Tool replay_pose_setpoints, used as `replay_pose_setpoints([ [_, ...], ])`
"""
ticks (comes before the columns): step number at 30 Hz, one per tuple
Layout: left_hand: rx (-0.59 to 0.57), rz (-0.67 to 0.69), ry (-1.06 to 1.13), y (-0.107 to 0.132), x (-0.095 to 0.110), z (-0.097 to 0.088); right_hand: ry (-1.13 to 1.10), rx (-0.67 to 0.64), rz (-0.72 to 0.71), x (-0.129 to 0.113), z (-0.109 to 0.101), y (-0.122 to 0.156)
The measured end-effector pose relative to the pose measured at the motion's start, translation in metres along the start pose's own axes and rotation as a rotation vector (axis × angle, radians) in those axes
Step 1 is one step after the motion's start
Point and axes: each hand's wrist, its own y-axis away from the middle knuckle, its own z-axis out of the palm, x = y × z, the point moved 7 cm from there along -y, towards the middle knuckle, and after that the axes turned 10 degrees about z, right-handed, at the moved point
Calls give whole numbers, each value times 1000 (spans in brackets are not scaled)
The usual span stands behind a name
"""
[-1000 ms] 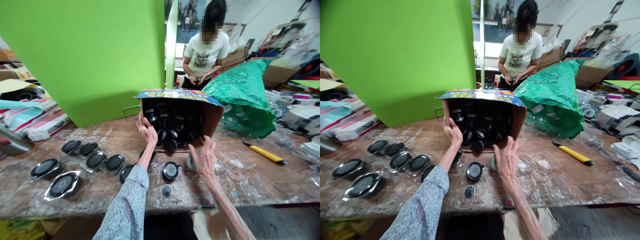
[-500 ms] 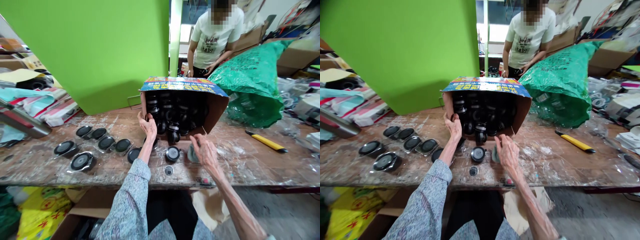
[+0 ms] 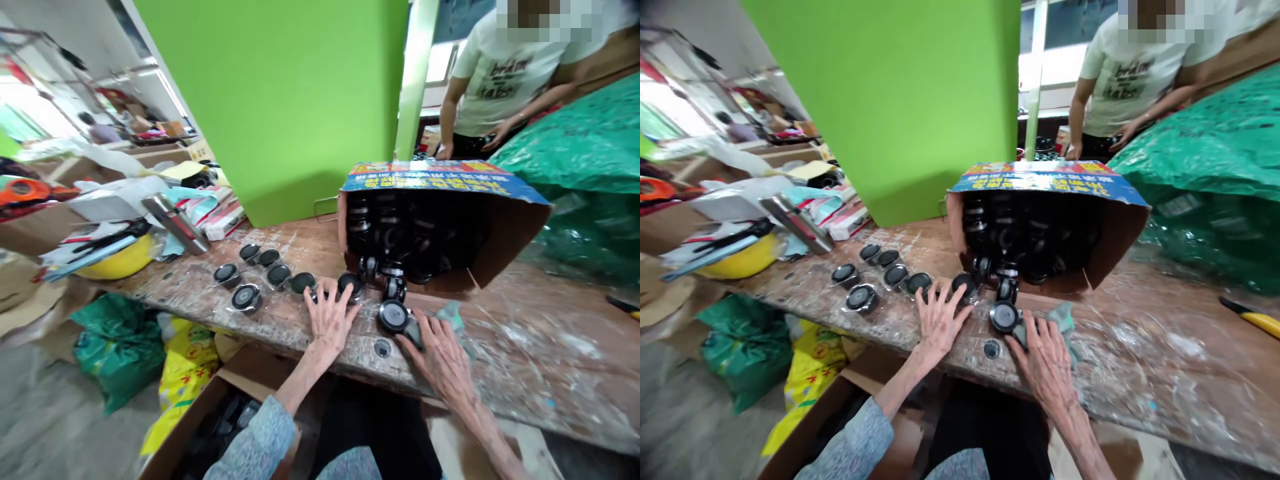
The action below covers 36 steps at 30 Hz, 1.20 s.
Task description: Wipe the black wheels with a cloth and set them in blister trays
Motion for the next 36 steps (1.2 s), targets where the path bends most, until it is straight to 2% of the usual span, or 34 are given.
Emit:
replay_pose_setpoints([
  [3, -28, -30, -81, -4, -9, 3, -8, -10, -51, 2, 4, 0],
  [6, -73, 12, -128, -9, -12, 4, -13, 4, -93, 6, 7, 2],
  [8, -129, 37, -111, -15, -14, 6, -7, 17, -106, 8, 10, 3],
  [11, -195, -10, -68, -27, -22, 9, -19, 31, -132, 11, 12, 4],
  [15, -233, -75, -35, -47, -33, 13, -55, 24, -131, 11, 12, 4],
  [19, -278, -59, 15, -58, -44, 17, -44, 40, -135, 10, 9, 4],
  [24, -298, -97, 38, -64, -65, 22, -28, 45, -127, 12, 11, 4],
  [28, -297, -176, 48, -87, -89, 26, -32, 33, -115, 12, 10, 3],
  [30, -301, -245, 56, -105, -106, 22, -31, 21, -108, 11, 9, 2],
  [33, -285, -319, 75, -119, -128, 0, -51, 6, -99, 11, 8, 2],
  [35, -293, -271, 129, -107, -126, -17, -70, 8, -103, 11, 8, 1],
  [36, -312, -198, 173, -93, -117, -23, -78, 12, -109, 12, 8, 2],
])
